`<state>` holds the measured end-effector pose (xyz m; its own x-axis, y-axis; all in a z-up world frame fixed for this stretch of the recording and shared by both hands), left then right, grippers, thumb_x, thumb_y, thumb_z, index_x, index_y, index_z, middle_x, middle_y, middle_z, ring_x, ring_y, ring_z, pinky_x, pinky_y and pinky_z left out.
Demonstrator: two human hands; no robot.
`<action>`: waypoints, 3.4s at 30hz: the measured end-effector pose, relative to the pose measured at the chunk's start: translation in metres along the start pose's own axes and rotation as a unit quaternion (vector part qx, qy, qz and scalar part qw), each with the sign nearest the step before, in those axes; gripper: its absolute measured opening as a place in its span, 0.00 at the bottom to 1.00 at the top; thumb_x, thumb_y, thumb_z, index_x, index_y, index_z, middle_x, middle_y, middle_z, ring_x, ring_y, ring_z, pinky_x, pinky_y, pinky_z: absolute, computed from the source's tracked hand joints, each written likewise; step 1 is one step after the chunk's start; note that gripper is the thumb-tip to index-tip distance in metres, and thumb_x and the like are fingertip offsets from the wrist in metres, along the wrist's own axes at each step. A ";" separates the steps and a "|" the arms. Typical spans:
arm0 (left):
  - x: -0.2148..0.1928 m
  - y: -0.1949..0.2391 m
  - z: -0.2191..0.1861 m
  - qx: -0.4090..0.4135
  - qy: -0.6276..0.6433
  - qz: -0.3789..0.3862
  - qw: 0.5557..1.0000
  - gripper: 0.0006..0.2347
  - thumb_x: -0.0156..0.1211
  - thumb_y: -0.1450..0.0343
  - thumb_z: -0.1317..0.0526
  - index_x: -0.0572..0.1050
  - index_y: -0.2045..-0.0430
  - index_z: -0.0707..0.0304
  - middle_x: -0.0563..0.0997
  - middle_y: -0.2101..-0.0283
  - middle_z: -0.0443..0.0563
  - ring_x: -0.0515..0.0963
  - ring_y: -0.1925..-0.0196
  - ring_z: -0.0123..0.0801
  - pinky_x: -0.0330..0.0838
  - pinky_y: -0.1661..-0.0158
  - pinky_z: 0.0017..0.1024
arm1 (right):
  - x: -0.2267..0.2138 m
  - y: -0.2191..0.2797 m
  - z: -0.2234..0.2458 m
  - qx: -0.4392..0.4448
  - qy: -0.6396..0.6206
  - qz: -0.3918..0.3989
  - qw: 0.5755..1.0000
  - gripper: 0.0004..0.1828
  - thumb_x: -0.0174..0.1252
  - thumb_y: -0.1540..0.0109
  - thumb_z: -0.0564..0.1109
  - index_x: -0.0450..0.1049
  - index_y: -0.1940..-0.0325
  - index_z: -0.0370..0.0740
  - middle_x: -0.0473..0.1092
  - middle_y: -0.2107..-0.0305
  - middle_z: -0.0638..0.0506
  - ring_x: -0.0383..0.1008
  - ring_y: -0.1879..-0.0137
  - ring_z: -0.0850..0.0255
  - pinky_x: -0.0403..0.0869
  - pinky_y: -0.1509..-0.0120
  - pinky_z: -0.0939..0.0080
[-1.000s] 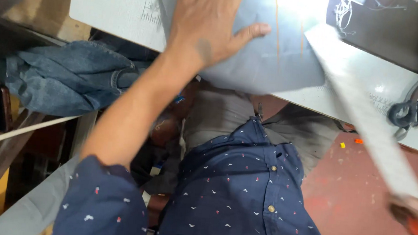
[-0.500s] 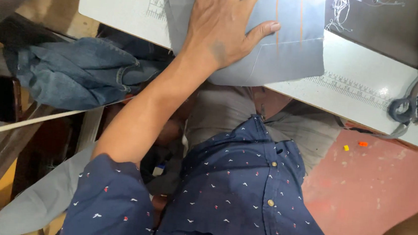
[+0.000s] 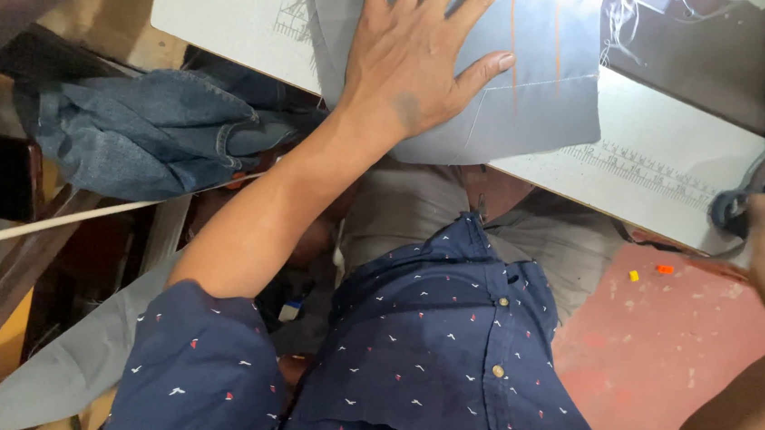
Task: Measuring, marking, and cutting fabric pieces at a workbench using a ruler and scissors
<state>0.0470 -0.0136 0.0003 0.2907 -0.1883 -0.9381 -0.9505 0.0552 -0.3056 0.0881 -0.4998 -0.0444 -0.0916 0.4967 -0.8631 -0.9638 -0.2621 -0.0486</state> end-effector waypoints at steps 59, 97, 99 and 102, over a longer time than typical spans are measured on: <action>-0.014 0.030 -0.040 -0.007 0.030 0.090 0.995 0.30 0.60 0.19 0.33 0.64 0.28 0.46 0.66 0.29 0.58 0.68 0.31 0.59 0.50 0.35 0.67 | 0.035 0.119 0.183 0.252 -0.404 0.195 0.858 0.20 0.65 0.44 0.48 0.72 0.56 0.31 0.67 0.79 0.49 0.64 0.73 0.64 0.65 0.65 0.66; 0.035 -0.079 -0.048 0.177 0.077 0.019 0.981 0.21 0.53 0.22 0.42 0.72 0.37 0.47 0.80 0.41 0.54 0.71 0.40 0.55 0.51 0.39 0.59 | 0.026 -0.098 0.202 -0.305 0.028 0.012 0.952 0.20 0.53 0.23 0.38 0.70 0.30 0.21 0.68 0.34 0.24 0.68 0.31 0.30 0.63 0.28 0.37; 0.024 -0.083 -0.037 0.097 0.087 -0.069 0.989 0.22 0.56 0.23 0.45 0.75 0.43 0.63 0.79 0.42 0.51 0.72 0.39 0.47 0.53 0.38 0.52 | 0.036 -0.114 0.205 -0.191 0.179 -0.017 0.965 0.25 0.49 0.28 0.43 0.66 0.29 0.26 0.65 0.31 0.34 0.65 0.35 0.33 0.61 0.43 0.35; -0.002 -0.066 -0.046 0.224 0.152 0.056 0.961 0.23 0.58 0.20 0.50 0.63 0.31 0.57 0.74 0.31 0.56 0.61 0.28 0.60 0.42 0.33 0.66 | 0.040 -0.107 0.173 -0.147 0.193 -0.090 0.966 0.25 0.55 0.26 0.41 0.66 0.26 0.26 0.73 0.55 0.27 0.62 0.37 0.33 0.62 0.38 0.35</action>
<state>0.1042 -0.0619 0.0294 0.0787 -0.4310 -0.8989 -0.8119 0.4955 -0.3087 0.1438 -0.3084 0.0132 0.2266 0.2256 -0.9475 -0.8377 -0.4511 -0.3077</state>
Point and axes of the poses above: each hand's wrist, its own y-axis away from the middle knuckle, its own x-axis out of the palm, z = x × y, the point moved 4 cm from there along -y, towards the middle knuckle
